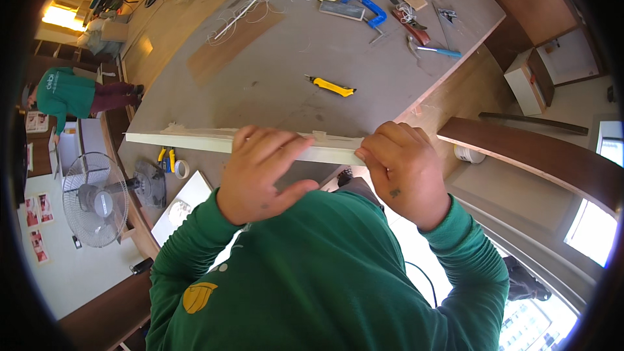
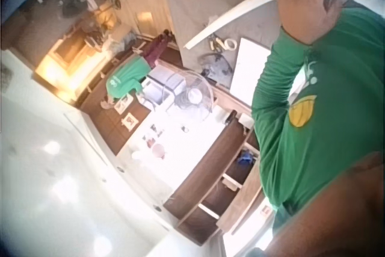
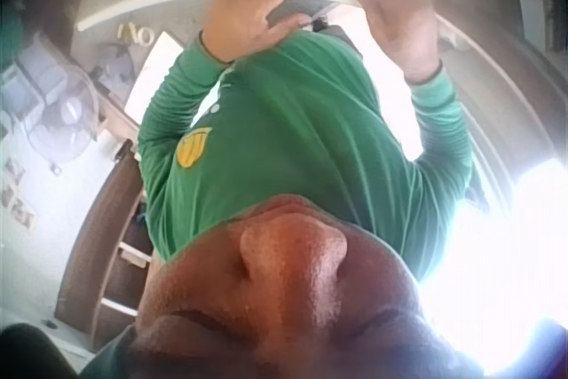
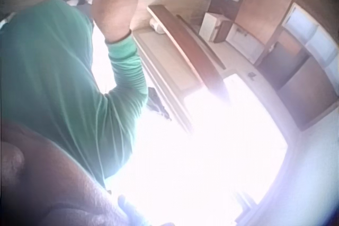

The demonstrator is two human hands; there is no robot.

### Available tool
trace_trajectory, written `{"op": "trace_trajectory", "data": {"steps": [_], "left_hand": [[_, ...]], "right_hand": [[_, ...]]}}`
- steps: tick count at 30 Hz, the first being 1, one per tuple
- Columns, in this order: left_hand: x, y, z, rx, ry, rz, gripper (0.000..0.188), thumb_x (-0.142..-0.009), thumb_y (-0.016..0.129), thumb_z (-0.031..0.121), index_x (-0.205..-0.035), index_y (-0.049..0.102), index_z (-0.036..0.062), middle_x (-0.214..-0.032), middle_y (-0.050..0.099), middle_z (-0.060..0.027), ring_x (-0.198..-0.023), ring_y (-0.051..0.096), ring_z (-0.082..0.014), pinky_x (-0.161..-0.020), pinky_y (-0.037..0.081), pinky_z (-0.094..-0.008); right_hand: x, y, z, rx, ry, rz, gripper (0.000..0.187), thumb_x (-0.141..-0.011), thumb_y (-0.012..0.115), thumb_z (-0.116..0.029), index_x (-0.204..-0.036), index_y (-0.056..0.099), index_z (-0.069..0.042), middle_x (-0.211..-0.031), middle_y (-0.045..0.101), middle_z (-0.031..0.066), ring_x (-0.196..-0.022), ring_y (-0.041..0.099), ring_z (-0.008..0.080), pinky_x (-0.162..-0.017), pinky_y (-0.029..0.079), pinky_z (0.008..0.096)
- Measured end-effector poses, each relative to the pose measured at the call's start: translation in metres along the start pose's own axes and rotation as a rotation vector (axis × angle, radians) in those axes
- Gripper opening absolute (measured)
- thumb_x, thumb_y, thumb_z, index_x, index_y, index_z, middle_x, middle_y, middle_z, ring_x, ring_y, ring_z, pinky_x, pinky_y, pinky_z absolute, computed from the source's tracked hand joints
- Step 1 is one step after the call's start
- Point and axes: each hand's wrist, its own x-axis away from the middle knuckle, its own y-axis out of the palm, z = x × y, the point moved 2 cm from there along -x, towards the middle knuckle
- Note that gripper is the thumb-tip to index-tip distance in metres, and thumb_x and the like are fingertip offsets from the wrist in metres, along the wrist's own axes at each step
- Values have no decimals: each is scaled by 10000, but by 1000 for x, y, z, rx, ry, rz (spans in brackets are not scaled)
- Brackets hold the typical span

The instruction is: The person trims the edges of a white rectangular board using a utility knife, running the blade along the sides to remove excess material.

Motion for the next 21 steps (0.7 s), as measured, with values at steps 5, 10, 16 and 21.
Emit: {"op": "trace_trajectory", "data": {"steps": [5, 10, 16, 21], "left_hand": [[-10, 29, 1, -105, 45, -89, 430, -824, 789, 221, -1201, 674, 50, -1022, 709, -86, -931, 648, -276, -899, 452, -419], [-39, 37, 8, 45, 98, -161, 325, -836, 775, 166, -1123, 672, 50, -982, 719, -94, -887, 670, -303, -838, 476, -436], [-48, 48, 12, 58, 146, -178, 274, -859, 758, 153, -1097, 665, 53, -935, 710, -94, -829, 671, -309, -755, 495, -424], [-44, 51, 12, 17, 217, -100, 298, -863, 758, 163, -1117, 658, 45, -942, 713, -93, -834, 679, -297, -762, 510, -417]], "right_hand": [[8, -27, 1, 92, -63, -39, 347, -767, 832, -100, -1091, 724, -39, -1045, 676, 142, -1007, 636, 357, -860, 519, 433], [32, -20, 30, 12, -20, 2, 480, -719, 851, -37, -1175, 702, -15, -1105, 693, 150, -1091, 636, 373, -947, 532, 453], [31, -17, 38, 18, -89, 85, 386, -749, 820, -18, -1121, 719, -4, -1060, 716, 153, -1062, 664, 366, -916, 556, 432], [32, -16, 37, 42, -116, 86, 365, -758, 819, -31, -1109, 721, -6, -1055, 727, 147, -1010, 688, 339, -904, 561, 419]]}}
